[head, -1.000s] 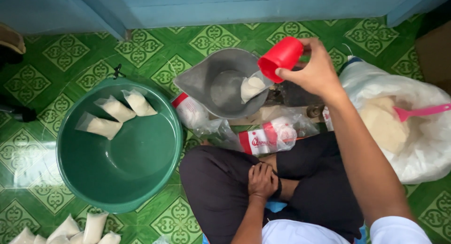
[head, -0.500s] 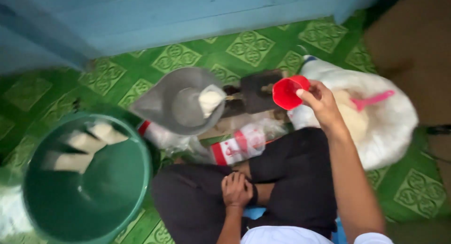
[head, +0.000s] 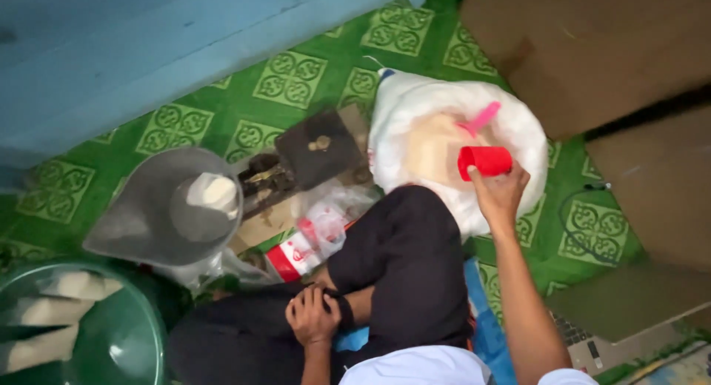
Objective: Manually scooping powder from a large sack into small plastic bags using a measuring cup and a funnel.
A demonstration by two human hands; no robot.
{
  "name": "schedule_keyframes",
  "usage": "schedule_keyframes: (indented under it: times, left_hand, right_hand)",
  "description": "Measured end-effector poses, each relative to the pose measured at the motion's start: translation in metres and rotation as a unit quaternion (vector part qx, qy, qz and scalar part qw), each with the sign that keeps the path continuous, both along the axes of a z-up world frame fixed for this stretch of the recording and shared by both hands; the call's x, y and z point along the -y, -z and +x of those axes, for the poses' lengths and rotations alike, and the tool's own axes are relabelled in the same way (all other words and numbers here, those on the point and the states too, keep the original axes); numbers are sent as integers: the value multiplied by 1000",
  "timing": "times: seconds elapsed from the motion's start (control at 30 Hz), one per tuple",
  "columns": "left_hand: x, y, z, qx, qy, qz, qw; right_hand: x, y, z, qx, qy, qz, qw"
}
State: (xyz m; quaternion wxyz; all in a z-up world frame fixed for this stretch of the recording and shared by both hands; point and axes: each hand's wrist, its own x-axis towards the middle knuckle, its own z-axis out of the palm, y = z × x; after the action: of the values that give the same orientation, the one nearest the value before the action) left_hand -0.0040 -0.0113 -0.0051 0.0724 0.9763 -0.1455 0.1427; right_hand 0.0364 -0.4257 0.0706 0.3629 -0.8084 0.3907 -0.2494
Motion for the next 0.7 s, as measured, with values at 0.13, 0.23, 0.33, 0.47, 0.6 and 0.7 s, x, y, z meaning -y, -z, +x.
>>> schedule_keyframes:
  times: [0.13,0.23,0.33,0.47,0.6,0.7]
  left_hand:
    - [1,2,-2,-2,-15,41,999]
    - [0,2,-1,-4,-12,48,999]
    - [2,1,-2,-3,-16,53,998]
    - [7,-6,0,0,-20,58,998]
    - [6,-4,2,0,-21,61,998]
    - [5,1,1,-5,-25,67,997]
  right_hand:
    - [-5,-14,13,-45,-28,-185,981]
    - [-12,-23,31,-84,-22,-218,972]
    - [-16,-29,47,-82,-11,-214,973]
    - [-13,-1,60,-99,-19,-233,967]
    - [-10,1,60,-158,-66,-153,973]
    - [0,-13,51,-151,-112,-172,967]
